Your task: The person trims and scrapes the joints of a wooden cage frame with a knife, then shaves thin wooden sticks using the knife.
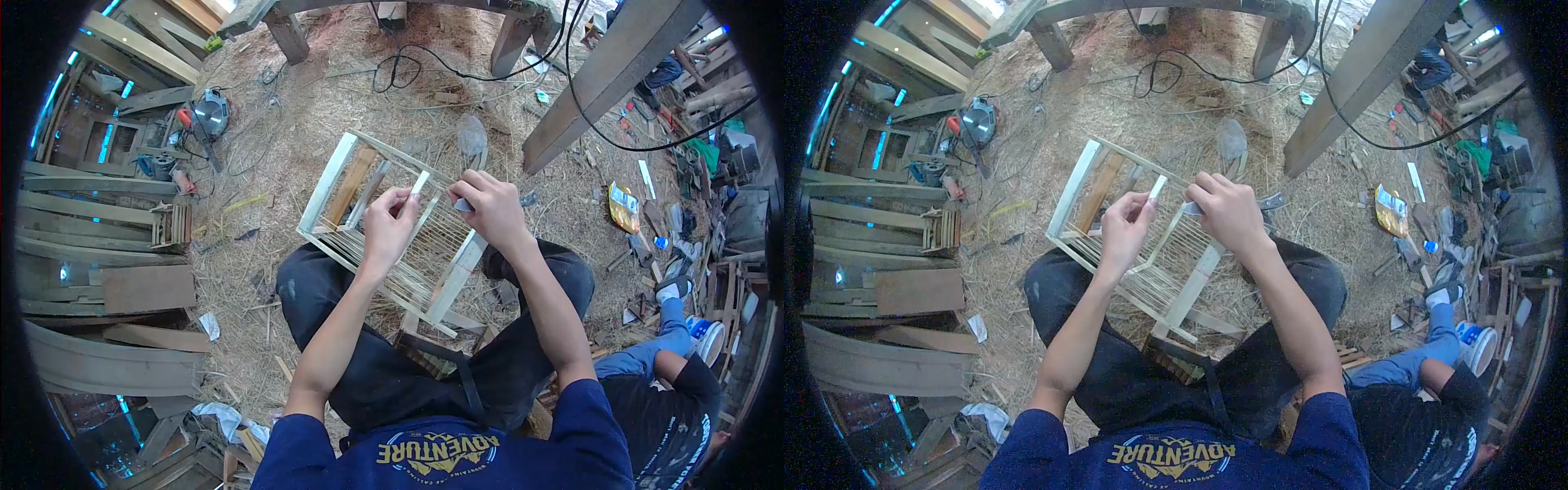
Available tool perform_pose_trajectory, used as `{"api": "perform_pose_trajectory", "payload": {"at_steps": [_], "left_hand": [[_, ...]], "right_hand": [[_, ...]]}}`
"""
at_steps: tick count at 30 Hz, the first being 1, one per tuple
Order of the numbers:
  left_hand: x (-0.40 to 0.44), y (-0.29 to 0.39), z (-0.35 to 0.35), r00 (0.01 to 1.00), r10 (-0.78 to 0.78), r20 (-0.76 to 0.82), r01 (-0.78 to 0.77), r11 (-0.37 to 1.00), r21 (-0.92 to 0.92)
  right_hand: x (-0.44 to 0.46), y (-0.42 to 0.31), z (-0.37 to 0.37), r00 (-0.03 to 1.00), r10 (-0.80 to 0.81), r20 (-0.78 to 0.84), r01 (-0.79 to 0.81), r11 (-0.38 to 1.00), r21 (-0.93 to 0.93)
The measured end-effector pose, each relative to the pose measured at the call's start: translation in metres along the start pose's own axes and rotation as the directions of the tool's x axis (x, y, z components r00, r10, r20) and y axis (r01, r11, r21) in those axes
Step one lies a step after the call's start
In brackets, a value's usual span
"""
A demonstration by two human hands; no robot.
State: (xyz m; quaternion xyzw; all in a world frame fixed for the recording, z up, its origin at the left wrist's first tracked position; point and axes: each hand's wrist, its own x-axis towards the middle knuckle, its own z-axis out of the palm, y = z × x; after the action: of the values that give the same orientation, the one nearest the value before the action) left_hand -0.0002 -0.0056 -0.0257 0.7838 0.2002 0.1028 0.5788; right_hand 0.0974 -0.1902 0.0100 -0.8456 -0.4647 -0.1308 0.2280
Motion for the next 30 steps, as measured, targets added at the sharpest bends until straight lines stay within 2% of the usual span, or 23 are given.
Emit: {"api": "perform_pose_trajectory", "payload": {"at_steps": [5, 17, 20, 23, 30], "left_hand": [[-0.001, 0.009, 0.001, 0.999, -0.036, 0.009, 0.036, 0.999, -0.034], [-0.004, 0.011, 0.001, 1.000, -0.013, 0.002, 0.013, 0.999, 0.041], [-0.004, 0.012, 0.000, 1.000, 0.021, 0.014, -0.022, 0.996, 0.088], [-0.004, 0.014, 0.000, 0.999, -0.022, 0.033, 0.020, 0.998, 0.062], [-0.008, 0.024, 0.002, 0.997, -0.045, 0.055, 0.042, 0.998, 0.055]], "right_hand": [[0.002, 0.001, 0.003, 0.997, 0.024, -0.078, -0.023, 1.000, 0.022], [-0.002, 0.001, 0.006, 0.999, 0.010, 0.032, -0.008, 0.999, -0.042], [-0.002, 0.000, 0.003, 1.000, 0.014, 0.020, -0.014, 1.000, -0.017], [-0.004, 0.003, 0.007, 0.999, 0.009, -0.037, -0.007, 0.999, 0.044], [-0.003, -0.003, 0.007, 0.999, 0.039, -0.022, -0.039, 0.999, 0.009]]}}
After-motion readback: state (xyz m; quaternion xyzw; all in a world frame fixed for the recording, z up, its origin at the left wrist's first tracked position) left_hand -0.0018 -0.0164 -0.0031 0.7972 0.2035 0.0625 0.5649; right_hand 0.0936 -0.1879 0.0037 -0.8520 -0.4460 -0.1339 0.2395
